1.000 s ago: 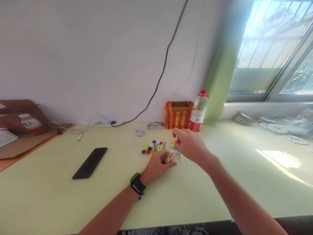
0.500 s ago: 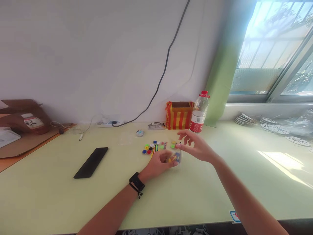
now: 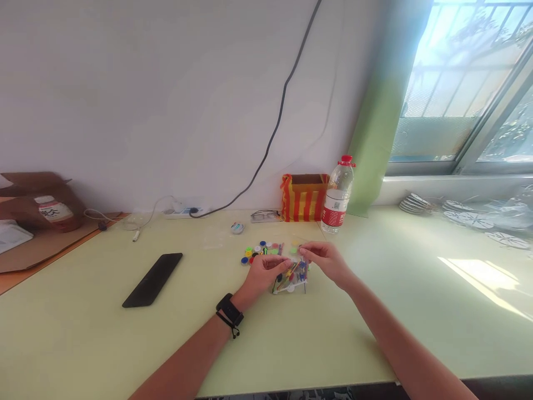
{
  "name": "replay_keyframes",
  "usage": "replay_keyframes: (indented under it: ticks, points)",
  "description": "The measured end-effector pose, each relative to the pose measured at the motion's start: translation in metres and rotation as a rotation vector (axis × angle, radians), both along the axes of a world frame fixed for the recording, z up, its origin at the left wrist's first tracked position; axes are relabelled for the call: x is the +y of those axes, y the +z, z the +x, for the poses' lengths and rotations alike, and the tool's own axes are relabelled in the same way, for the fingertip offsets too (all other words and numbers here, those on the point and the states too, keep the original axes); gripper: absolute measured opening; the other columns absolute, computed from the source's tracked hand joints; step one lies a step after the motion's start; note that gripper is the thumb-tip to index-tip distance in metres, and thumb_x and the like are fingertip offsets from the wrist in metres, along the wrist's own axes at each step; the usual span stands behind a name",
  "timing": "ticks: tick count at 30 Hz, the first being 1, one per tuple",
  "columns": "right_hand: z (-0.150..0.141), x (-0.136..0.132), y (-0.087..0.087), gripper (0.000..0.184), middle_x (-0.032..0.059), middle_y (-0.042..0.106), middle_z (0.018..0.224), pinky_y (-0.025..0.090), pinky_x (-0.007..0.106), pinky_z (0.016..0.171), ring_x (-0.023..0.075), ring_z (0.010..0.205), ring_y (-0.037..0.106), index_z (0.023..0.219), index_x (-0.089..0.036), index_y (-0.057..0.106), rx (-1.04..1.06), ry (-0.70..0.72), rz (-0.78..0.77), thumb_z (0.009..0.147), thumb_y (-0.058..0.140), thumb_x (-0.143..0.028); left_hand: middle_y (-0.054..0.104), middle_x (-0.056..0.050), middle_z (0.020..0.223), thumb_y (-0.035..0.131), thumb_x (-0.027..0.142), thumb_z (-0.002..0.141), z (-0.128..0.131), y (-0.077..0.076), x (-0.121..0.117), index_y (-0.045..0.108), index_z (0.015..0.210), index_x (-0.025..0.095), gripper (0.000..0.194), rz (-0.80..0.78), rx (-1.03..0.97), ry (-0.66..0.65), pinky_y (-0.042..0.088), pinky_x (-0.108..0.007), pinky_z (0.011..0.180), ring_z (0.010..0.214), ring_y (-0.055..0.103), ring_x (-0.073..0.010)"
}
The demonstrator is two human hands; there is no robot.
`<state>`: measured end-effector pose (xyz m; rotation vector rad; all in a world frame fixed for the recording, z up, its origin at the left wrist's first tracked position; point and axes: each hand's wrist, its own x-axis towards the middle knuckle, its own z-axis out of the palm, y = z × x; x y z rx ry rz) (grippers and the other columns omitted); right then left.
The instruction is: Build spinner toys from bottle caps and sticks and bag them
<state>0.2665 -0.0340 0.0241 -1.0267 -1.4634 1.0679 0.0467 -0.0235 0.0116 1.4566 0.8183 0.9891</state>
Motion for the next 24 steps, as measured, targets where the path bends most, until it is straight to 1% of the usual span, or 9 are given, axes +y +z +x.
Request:
replay_keyframes:
  ticks: [2,5,9,11,13,16,18,21,24]
  points:
    - [-0.001,-0.001,-0.001,0.038,0.0021,0.067,0.076,0.048,0.03,0.065,0.0168,0.072,0.058,0.087,-0.019,0.079,0.01,-0.023,0.001,0.081,0.077,-0.056,0.081,-0.011,0.095,0.083,0.048,0.079,-0.001,0.001,0.002,0.084,0.094,0.015,0.036,0.003,0.02,0.015,0.058,-0.032,0.082,0.085,0.074,-0.0229]
    - [-0.003,-0.002,-0.001,0.04,0.0033,0.069,0.076,0.049,0.032,0.067,0.0176,0.072,0.059,0.089,-0.019,0.079,0.033,-0.016,-0.02,0.079,0.078,-0.058,0.081,-0.01,0.091,0.084,0.048,0.077,-0.004,0.001,0.006,0.083,0.092,0.016,0.035,0.035,0.005,0.071,0.058,-0.032,0.081,0.082,0.073,-0.0213]
    - [-0.004,-0.003,-0.001,0.042,0.0041,0.071,0.077,0.052,0.034,0.069,0.0183,0.071,0.062,0.092,-0.019,0.078,0.062,-0.012,-0.033,0.077,0.079,-0.058,0.08,-0.007,0.084,0.088,0.044,0.073,-0.007,0.002,0.01,0.082,0.088,0.016,0.032,0.065,-0.002,0.121,0.056,-0.027,0.071,0.074,0.069,-0.017]
    - [-0.005,-0.004,-0.001,0.04,0.0042,0.071,0.078,0.052,0.034,0.069,0.0187,0.072,0.062,0.089,-0.019,0.077,0.072,-0.015,-0.031,0.077,0.079,-0.058,0.078,-0.006,0.08,0.088,0.043,0.073,-0.008,0.004,0.01,0.082,0.085,0.016,0.03,0.063,0.003,0.104,0.055,-0.025,0.067,0.07,0.067,-0.0155]
    - [-0.006,-0.006,-0.001,0.039,0.005,0.072,0.086,0.053,0.034,0.072,0.0198,0.078,0.065,0.092,-0.02,0.075,0.09,-0.006,-0.045,0.077,0.08,-0.056,0.077,-0.006,0.075,0.088,0.042,0.073,-0.008,0.006,0.008,0.081,0.083,0.015,0.029,0.054,-0.007,0.065,0.055,-0.025,0.065,0.067,0.066,-0.0148]
    - [-0.01,-0.009,-0.001,0.043,0.005,0.074,0.098,0.053,0.033,0.074,0.021,0.087,0.067,0.104,-0.023,0.073,0.123,0.046,-0.103,0.072,0.086,-0.049,0.076,-0.006,0.073,0.086,0.043,0.075,-0.007,0.006,0.005,0.081,0.084,0.015,0.03,0.025,-0.031,0.019,0.057,-0.028,0.066,0.065,0.067,-0.0161]
    - [-0.015,-0.012,-0.002,0.05,0.0033,0.074,0.094,0.053,0.031,0.072,0.0201,0.085,0.067,0.11,-0.024,0.07,0.138,0.082,-0.151,0.069,0.09,-0.044,0.075,-0.006,0.072,0.084,0.045,0.078,-0.006,0.006,0.003,0.081,0.085,0.015,0.031,0.007,-0.036,0.014,0.059,-0.031,0.067,0.065,0.068,-0.0173]
    - [-0.023,-0.015,-0.002,0.056,0.0009,0.074,0.087,0.051,0.03,0.069,0.0178,0.076,0.067,0.113,-0.023,0.068,0.177,0.095,-0.221,0.064,0.093,-0.039,0.074,-0.006,0.068,0.081,0.046,0.081,-0.004,0.005,0.001,0.082,0.084,0.015,0.031,0.076,0.0,0.04,0.056,-0.028,0.062,0.061,0.065,-0.0163]
    - [-0.029,-0.016,-0.002,0.062,-0.0003,0.074,0.082,0.048,0.028,0.064,0.0169,0.071,0.067,0.113,-0.023,0.066,0.231,0.078,-0.278,0.06,0.094,-0.036,0.075,-0.006,0.073,0.081,0.043,0.081,-0.003,0.006,0.0,0.083,0.082,0.017,0.026,0.193,0.032,0.065,0.053,-0.026,0.062,0.066,0.065,-0.0162]
